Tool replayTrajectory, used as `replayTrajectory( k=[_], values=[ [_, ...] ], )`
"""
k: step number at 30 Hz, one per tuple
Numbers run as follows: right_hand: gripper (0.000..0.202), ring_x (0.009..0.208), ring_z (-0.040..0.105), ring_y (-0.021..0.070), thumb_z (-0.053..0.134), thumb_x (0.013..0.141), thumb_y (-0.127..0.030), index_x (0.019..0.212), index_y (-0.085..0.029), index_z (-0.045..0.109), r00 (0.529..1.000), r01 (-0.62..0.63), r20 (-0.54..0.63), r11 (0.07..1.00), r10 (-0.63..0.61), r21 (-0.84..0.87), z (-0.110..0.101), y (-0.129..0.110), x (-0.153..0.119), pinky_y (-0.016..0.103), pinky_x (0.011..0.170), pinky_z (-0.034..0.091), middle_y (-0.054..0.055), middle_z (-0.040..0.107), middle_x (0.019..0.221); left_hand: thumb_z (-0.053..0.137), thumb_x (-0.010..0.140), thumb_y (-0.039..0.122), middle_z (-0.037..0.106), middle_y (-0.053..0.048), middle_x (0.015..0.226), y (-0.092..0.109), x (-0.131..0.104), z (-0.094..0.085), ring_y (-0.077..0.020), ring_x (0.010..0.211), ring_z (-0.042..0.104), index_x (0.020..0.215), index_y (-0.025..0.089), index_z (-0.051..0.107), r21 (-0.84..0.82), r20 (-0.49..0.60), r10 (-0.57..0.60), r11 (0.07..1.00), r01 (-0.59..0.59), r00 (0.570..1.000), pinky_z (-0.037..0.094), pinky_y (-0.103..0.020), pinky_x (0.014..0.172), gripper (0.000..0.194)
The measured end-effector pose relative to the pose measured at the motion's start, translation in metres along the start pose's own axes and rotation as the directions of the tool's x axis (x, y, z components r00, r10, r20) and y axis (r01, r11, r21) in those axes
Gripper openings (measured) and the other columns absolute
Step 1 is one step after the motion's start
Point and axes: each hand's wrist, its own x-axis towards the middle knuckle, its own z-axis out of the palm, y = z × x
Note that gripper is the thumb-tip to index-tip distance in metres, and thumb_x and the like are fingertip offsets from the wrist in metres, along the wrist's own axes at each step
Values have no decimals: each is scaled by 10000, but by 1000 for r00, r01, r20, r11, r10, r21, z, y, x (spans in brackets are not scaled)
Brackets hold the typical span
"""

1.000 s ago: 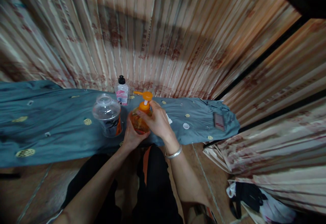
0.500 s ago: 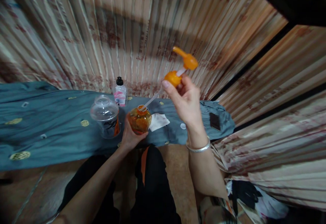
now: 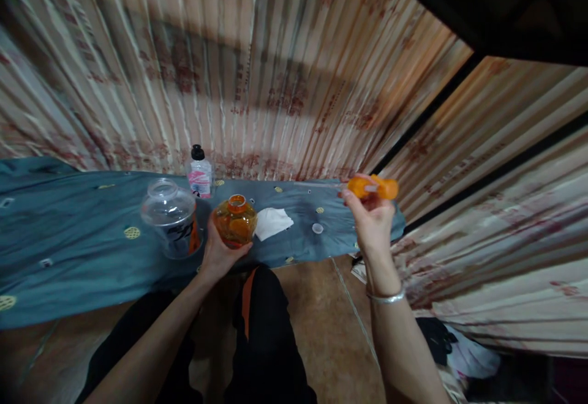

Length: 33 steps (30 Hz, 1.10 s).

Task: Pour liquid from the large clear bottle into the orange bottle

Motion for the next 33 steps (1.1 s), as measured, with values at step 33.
replayTrajectory(
  k=[33],
  values=[
    [372,1291,728,305,434,1061,-55,1308,-114,705,316,864,909,313,271,-394,109,175,61,382,1089,559,244,747,1390,1019,562,292,617,-188,1614,11,-7,-9,-407,1482,645,1664,250,322,54,-5,-58,997,58,998,549,-585,1227,1305]
  ],
)
